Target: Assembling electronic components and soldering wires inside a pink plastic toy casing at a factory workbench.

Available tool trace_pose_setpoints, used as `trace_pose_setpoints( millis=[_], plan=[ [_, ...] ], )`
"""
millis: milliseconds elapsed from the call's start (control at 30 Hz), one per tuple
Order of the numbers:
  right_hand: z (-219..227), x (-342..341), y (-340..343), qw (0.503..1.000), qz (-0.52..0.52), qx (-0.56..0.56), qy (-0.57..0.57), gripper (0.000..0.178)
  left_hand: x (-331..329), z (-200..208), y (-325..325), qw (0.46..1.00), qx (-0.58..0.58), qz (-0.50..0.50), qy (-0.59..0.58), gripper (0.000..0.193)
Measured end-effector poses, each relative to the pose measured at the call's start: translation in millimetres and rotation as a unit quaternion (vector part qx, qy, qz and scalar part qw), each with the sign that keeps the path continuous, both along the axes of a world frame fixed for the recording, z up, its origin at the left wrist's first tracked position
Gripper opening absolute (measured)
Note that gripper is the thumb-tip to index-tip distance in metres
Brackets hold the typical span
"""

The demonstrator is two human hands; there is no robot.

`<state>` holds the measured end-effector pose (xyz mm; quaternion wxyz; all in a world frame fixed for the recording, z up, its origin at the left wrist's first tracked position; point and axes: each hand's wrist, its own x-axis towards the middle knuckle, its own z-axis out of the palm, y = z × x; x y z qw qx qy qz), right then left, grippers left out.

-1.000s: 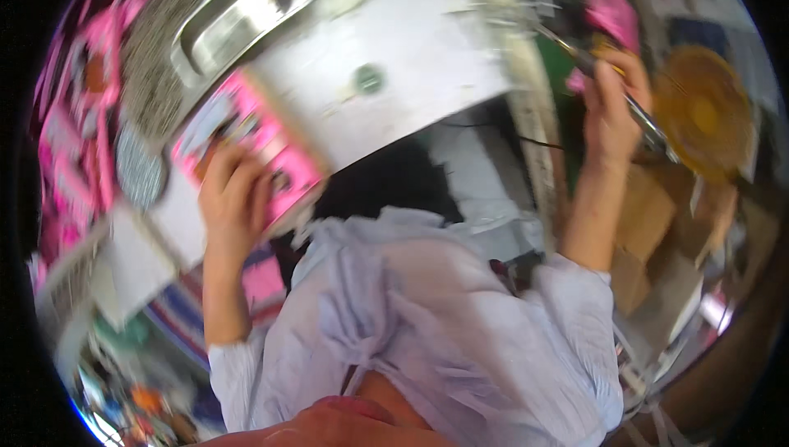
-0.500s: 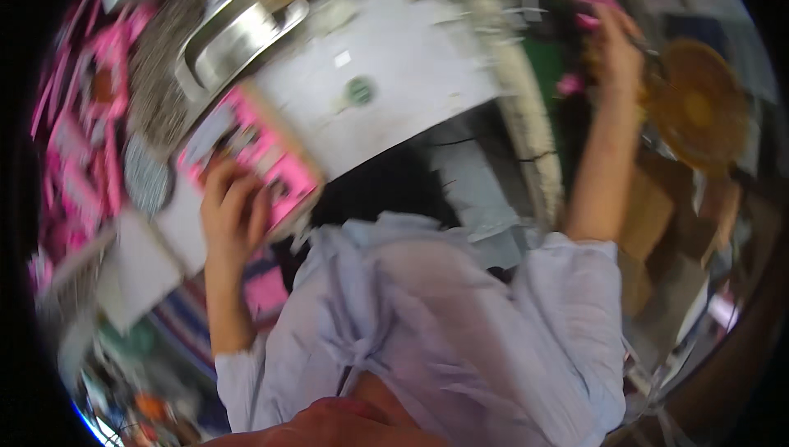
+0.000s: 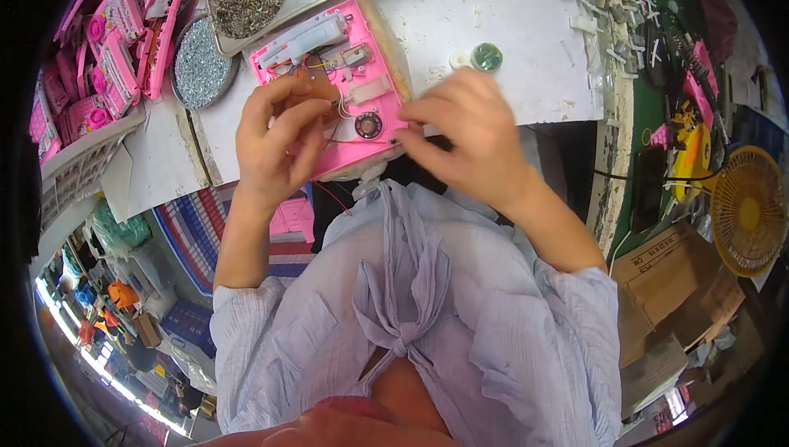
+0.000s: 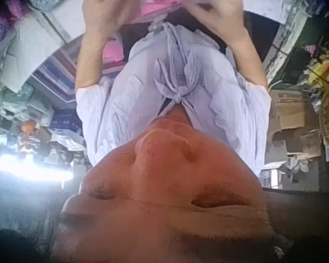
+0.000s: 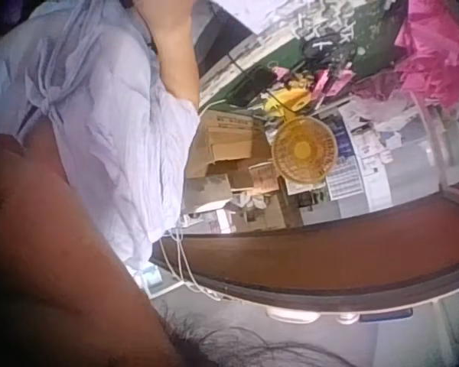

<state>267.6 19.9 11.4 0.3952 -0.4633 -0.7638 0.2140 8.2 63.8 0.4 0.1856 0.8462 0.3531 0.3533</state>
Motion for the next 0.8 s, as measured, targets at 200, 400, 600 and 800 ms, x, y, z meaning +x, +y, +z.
trace_pose_setpoints(
  millis=[200,400,600,800],
  plan=[
    [-17,-19,67,0.994,-0.042,0.032,-0.093,0.017,12,3,14,0.997,0.042,0.054,0.037,0.025],
    [2,-36,80,0.968,-0.028,-0.012,-0.249,0.024,20,0,20,0.991,0.049,0.075,0.102,0.028],
    [1,-34,82,0.974,-0.032,-0.124,-0.186,0.022,22,5,22,0.990,0.053,0.060,0.119,0.030],
    [6,-37,82,0.961,-0.007,-0.091,-0.259,0.017,25,9,31,0.990,0.056,0.046,0.124,0.020]
  ],
)
